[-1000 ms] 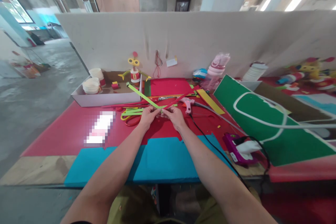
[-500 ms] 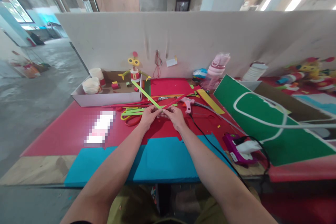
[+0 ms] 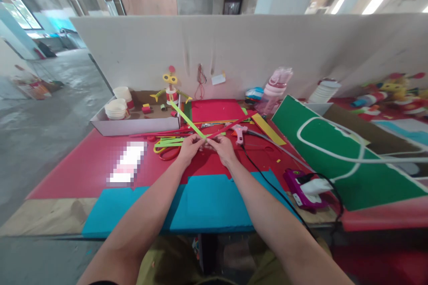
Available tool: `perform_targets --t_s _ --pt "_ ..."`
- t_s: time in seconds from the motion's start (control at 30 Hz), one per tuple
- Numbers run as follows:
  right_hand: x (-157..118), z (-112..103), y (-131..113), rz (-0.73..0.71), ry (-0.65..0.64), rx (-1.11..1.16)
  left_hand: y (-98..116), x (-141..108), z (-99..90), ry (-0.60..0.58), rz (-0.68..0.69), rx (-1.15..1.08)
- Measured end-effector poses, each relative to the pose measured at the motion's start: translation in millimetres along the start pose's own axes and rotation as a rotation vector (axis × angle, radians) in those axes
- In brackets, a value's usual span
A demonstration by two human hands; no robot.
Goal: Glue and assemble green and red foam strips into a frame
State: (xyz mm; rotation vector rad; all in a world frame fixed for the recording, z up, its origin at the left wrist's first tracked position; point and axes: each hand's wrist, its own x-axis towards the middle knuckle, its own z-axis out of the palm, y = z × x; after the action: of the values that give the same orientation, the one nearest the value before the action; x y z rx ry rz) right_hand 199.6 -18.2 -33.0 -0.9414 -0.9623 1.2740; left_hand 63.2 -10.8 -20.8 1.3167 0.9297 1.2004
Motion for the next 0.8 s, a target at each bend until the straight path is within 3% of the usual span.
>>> perform_targets --t_s 0.37,0.57,0.8 --pt "-3.4 3.4 0.3 0.027 -0.098 0.028 -1.9 1.4 0.2 0.025 -0.053 -0.053" --pt "-2.6 3.9 2.1 0.017 -0.025 0.005 -2.4 1.7 -0.9 0.051 -0.044 0.023" --pt "-0.7 1.2 0.1 -0.01 0.021 0.017 -3.2 1.6 -0.9 -0.012 0.015 -0.012"
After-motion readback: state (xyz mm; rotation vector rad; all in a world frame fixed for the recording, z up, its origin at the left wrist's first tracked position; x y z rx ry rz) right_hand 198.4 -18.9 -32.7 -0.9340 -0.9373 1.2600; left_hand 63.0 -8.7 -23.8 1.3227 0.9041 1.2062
